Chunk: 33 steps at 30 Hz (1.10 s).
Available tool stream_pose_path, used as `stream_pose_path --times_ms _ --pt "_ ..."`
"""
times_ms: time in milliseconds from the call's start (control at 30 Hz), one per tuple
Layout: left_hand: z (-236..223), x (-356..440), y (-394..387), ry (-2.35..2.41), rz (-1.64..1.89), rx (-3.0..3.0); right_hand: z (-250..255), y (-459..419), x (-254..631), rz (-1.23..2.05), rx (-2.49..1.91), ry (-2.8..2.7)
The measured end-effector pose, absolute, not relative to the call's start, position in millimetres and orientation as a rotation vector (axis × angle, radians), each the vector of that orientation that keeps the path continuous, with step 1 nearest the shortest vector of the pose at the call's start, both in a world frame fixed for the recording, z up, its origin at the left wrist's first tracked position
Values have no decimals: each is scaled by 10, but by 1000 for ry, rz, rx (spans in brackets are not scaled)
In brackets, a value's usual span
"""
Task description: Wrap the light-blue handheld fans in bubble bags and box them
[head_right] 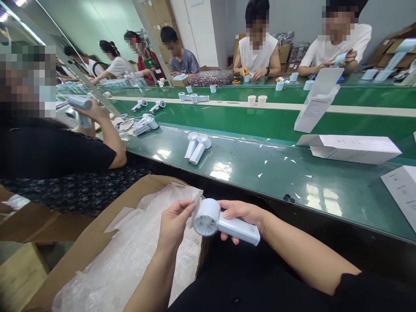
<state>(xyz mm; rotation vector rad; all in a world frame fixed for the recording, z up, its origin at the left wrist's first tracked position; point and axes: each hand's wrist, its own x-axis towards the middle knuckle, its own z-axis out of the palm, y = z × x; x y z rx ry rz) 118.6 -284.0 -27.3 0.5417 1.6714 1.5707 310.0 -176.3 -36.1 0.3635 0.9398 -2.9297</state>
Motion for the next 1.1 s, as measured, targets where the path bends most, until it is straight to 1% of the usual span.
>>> stream_pose_path --times_ms 100,233,300,400,533,633,700,833,933,1000,1100 --pt "-242 1328 -2784 1588 1483 554 -350 -1816 3093 -2928 167 861" --pt "-233 1340 -2758 1463 1342 533 -397 -1809 3043 -2912 257 945" --pt "-248 1292 -2769 1465 1397 545 -417 -1784 3059 -2904 360 1006" --pt "-259 1269 -2813 1545 1591 639 -396 -1748 3119 -2909 557 1083" --pt "-193 1364 -2912 1807 1648 1162 -275 -1716 3204 -2954 701 1106" --pt "-167 1448 -2974 1824 1591 1628 -179 -1722 3251 -3033 833 1128" --pt "-230 1514 -2996 1845 1538 1782 -151 -1753 3271 -3070 959 1148" --pt "-542 1694 -2994 2036 1416 1546 -198 -1866 3306 -3076 1220 1224" --pt "-747 1815 -2951 2037 1328 1364 -281 -1934 3350 -3063 1423 1166" --pt "-774 1852 -2897 1991 1303 1316 -328 -1950 3387 -3093 1515 1100" --pt "-643 1826 -2787 1888 1321 1320 -366 -1943 3438 -3154 1519 1121"
